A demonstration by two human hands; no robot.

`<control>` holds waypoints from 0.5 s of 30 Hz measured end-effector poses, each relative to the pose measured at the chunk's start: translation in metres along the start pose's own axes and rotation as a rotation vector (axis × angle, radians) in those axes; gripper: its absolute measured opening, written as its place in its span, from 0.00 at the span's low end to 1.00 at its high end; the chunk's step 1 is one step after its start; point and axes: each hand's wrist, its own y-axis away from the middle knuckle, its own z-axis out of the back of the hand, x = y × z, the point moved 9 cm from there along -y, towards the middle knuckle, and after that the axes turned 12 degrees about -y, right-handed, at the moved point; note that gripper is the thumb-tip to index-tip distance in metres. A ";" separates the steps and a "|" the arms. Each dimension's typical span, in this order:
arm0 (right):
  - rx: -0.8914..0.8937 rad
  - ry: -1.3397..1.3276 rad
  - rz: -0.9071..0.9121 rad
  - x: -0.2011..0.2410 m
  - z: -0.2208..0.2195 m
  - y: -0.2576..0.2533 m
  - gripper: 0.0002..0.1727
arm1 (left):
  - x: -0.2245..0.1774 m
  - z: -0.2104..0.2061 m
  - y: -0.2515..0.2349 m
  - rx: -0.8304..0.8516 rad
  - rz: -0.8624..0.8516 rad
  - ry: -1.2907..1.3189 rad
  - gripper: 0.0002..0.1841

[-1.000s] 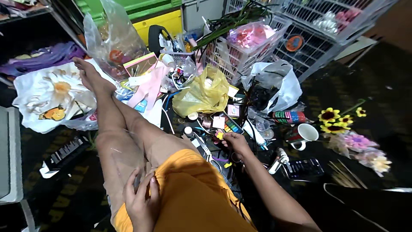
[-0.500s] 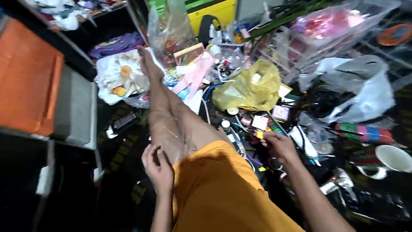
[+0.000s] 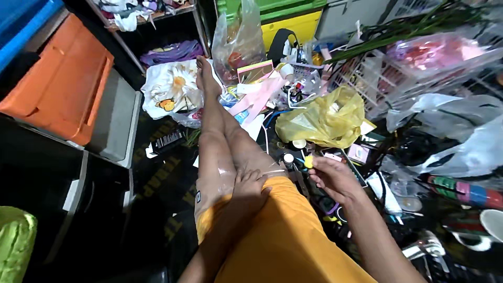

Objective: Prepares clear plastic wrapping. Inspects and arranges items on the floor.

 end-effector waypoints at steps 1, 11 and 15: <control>0.062 0.044 -0.006 0.001 -0.019 0.000 0.07 | -0.001 -0.001 0.000 0.002 0.004 -0.001 0.28; 0.102 0.377 -0.160 -0.067 -0.047 -0.059 0.08 | 0.035 0.052 -0.030 -0.226 0.043 0.095 0.21; 0.123 0.385 -0.026 -0.058 -0.054 -0.065 0.08 | 0.065 0.057 -0.086 -0.176 0.040 0.230 0.34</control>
